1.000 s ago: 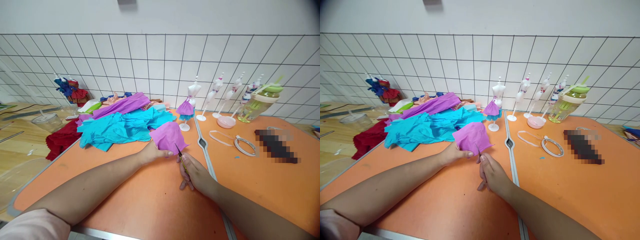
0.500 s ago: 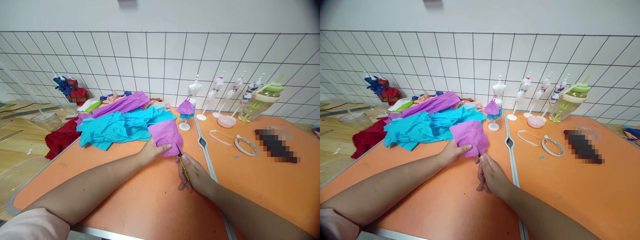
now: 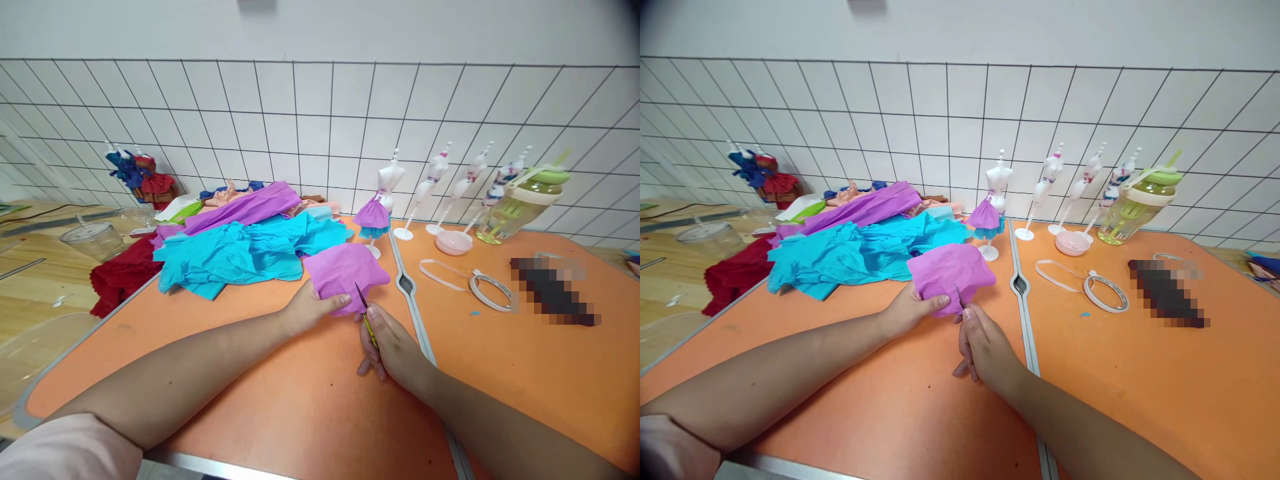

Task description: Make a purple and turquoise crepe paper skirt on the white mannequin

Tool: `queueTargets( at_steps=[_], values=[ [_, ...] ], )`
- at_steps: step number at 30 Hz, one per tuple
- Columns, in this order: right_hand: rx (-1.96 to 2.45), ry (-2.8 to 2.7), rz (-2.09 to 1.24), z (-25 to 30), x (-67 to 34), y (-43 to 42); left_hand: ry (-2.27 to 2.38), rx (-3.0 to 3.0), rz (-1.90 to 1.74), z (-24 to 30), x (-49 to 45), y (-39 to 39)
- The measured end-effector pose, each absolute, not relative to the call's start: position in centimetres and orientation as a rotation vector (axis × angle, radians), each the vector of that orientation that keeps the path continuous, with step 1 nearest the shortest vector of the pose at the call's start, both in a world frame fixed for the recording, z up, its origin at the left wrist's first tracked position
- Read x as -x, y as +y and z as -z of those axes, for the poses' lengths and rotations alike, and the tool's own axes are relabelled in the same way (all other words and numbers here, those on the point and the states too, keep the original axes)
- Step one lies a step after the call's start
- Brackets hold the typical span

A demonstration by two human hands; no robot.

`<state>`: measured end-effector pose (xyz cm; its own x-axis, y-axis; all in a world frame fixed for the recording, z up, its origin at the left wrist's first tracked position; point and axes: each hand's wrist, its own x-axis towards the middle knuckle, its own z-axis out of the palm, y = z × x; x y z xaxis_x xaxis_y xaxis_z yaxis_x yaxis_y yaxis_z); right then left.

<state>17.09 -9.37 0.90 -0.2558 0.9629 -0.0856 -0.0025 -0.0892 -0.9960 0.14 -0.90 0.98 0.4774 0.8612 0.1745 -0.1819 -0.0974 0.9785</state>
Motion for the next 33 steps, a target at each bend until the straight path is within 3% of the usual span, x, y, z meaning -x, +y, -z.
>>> queueTargets(
  at_steps=[15,33],
  values=[
    [1.251,-1.397,-1.406,-0.84,-16.95,-9.38,0.681,-1.202,-1.196,-0.51,-0.27,-0.37],
    [1.175,-1.376,-1.504,-1.09,-17.2,-9.35,0.618,-1.171,-1.093,-0.63,-0.42,-1.04]
  ],
)
